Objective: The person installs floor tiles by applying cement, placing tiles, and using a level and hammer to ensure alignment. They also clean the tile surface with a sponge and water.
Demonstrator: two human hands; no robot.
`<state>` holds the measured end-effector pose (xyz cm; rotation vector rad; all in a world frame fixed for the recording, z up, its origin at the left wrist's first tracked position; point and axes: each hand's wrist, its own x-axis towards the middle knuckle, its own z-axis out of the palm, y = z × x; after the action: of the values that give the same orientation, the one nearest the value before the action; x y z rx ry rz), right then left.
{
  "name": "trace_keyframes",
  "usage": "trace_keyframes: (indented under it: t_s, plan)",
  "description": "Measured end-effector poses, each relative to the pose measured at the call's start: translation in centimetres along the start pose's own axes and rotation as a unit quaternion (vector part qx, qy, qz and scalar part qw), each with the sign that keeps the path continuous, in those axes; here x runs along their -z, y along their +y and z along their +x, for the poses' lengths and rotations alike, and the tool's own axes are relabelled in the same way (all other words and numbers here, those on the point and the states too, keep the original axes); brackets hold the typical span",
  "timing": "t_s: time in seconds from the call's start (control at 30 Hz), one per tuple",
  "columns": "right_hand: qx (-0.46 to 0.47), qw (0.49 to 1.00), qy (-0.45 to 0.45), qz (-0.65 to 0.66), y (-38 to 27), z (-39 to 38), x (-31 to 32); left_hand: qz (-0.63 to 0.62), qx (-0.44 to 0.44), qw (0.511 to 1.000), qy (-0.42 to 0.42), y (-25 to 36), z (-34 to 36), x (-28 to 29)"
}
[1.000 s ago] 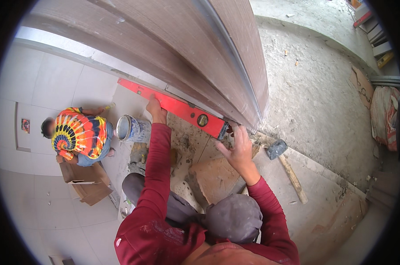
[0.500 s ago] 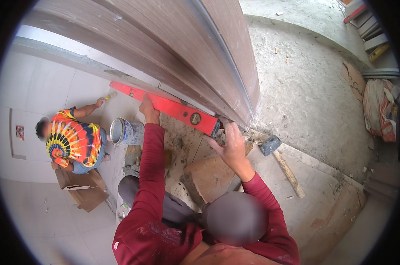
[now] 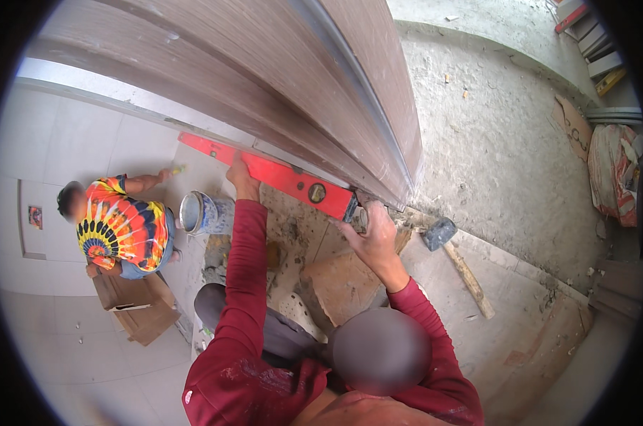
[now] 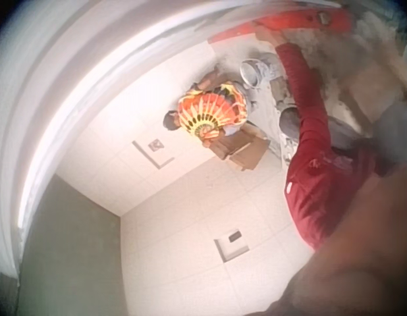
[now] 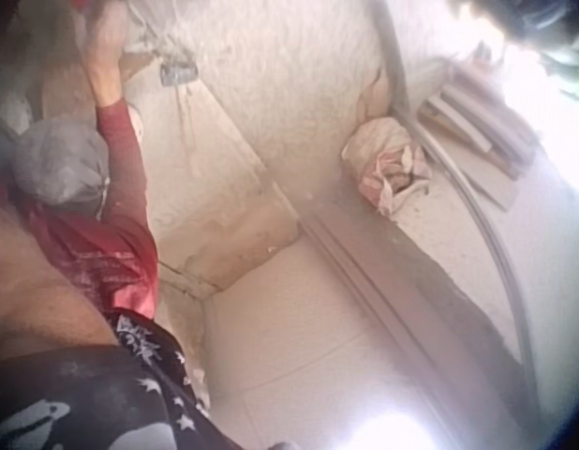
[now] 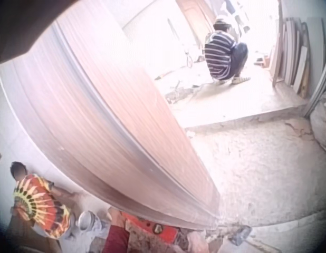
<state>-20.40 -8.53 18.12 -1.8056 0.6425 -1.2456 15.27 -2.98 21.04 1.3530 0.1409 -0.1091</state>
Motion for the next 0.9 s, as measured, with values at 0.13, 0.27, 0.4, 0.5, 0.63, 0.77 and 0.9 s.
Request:
trace_keyframes:
  t_s: [0.13,0.27,0.4,0.5,0.63,0.77,0.9]
  plan:
    - [-0.004,1.0,0.019,0.013,-0.3,0.4,0.1,-0.011,0.004,1.0,-0.003,-0.1,0.2,0.2]
    - [-0.03,1.0,-0.002,0.001,0.0,0.1,0.1,0.004,0.008,1.0,0.007,-0.3,0.4,0.0]
    - [-0.034,0.999,0.0,0.001,0.0,0.2,-0.1,-0.022,-0.004,1.0,0.001,-0.4,0.7,0.0]
    - [-0.031,0.999,0.002,0.006,0.0,0.3,-0.1,-0.011,0.0,1.0,0.008,-0.4,1.2,0.2]
    - [-0.032,0.999,0.001,-0.002,0.3,0.1,0.0,0.017,0.014,0.999,0.026,-0.4,1.1,-0.1]
    - [-0.041,0.999,-0.001,0.005,0.3,0.2,-0.2,0.011,0.01,1.0,0.015,-0.7,1.3,0.2]
    - [-0.035,0.999,0.0,0.024,0.0,0.5,-0.3,0.001,0.012,1.0,0.004,-0.7,2.3,0.7]
